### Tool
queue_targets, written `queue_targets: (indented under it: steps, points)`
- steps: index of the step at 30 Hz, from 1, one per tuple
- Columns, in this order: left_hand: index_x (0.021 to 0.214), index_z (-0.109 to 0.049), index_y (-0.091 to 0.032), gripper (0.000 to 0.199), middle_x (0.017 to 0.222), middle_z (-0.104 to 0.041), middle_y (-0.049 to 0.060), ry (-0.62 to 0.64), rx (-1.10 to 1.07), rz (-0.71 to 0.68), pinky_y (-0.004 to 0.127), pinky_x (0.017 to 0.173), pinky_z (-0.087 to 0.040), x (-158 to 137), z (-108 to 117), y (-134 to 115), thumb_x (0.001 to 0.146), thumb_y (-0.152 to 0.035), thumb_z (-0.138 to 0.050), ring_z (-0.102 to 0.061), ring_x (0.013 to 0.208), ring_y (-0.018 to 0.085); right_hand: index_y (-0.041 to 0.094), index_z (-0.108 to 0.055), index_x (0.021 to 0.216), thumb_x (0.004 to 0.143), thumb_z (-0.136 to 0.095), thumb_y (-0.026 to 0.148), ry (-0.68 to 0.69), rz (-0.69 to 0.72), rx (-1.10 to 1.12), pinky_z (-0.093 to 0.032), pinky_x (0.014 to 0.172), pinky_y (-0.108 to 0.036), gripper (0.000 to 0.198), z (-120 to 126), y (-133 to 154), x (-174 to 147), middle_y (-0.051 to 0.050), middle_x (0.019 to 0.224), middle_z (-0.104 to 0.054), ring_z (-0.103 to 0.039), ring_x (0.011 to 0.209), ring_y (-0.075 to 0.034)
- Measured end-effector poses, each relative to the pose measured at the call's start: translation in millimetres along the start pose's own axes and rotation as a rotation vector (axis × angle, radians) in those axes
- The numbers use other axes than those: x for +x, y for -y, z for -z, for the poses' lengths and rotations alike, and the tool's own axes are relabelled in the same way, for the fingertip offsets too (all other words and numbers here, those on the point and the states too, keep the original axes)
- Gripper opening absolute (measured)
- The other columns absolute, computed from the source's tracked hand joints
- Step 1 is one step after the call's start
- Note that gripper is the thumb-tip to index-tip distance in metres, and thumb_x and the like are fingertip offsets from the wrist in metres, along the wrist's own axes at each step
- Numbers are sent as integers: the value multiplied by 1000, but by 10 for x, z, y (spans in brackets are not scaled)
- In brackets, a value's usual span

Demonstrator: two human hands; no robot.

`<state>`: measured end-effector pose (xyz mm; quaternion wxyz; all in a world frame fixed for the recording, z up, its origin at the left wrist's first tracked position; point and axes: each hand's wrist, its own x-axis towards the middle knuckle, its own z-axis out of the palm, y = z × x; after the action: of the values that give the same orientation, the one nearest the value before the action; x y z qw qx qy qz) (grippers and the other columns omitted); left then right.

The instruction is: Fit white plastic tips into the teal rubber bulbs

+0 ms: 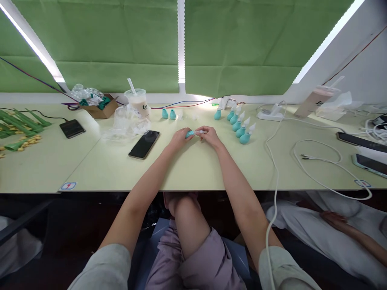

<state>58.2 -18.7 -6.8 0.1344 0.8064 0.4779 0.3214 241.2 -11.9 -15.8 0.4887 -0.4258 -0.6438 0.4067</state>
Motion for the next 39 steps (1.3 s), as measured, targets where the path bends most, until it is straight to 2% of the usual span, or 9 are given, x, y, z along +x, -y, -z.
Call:
queue_targets:
  steps: [6,13,17,20,23,27,32,35,39]
  points:
    - [97,-64,-16,24,92,-64,9,34,62,-70,28,73,-40,-24,-18,-48,84,-33,-54,-59,82,21,15,-72,81,57,-78,44,14,-23,17,-50,50,-25,39,28,-32,-13,-2,67,-65,-54,48,-9]
    - [107,-65,-19,30,105,-68,6,108,138,-5,27,80,-41,-40,-17,-127,85,-36,-53,-60,95,21,13,-74,82,52,-80,48,67,-63,17,-50,48,-24,46,56,12,-58,-3,65,-67,-52,47,-9]
    - [113,-64,-22,36,110,-68,5,67,182,38,28,81,-41,-53,-21,-196,87,-43,-50,-60,100,22,15,-75,82,52,-81,44,63,-54,30,-47,47,-23,42,66,27,-52,-3,70,-69,-48,46,-7]
    - [115,-64,-24,35,112,-67,6,111,246,30,28,78,-40,-73,-15,-259,88,-41,-49,-61,100,23,14,-75,87,55,-80,39,106,-119,-5,-44,44,-22,41,84,35,-59,-2,66,-68,-44,45,-6]
    - [122,-59,-23,37,112,-67,8,171,333,25,28,77,-40,-89,-10,-307,89,-37,-50,-61,100,22,12,-74,90,57,-78,35,156,-160,-41,-41,42,-21,40,98,44,-74,-2,60,-65,-42,44,-6]
    - [135,-47,-21,48,113,-66,10,211,416,6,27,75,-39,-95,-8,-342,89,-35,-50,-62,98,22,11,-74,92,60,-75,33,175,-141,-65,-39,42,-21,39,97,53,-78,-1,59,-65,-40,43,-5]
    - [139,-40,-23,51,111,-66,11,241,446,-5,27,73,-38,-102,-5,-375,90,-33,-49,-62,96,21,13,-74,94,61,-74,34,204,-127,-65,-41,45,-22,40,106,66,-79,-2,63,-67,-43,45,-6]
    - [140,-38,-27,53,113,-66,8,204,392,5,27,74,-39,-92,1,-364,89,-35,-51,-62,99,21,14,-74,92,60,-75,35,209,-112,-49,-43,47,-22,38,110,75,-66,-2,65,-67,-46,46,-7]
    - [136,-44,-26,60,108,-67,6,39,251,136,29,77,-41,-34,29,-281,82,-47,-58,-61,100,24,15,-74,85,58,-78,40,70,-35,-25,-47,50,-24,37,65,54,-4,-2,67,-67,-48,47,-7]
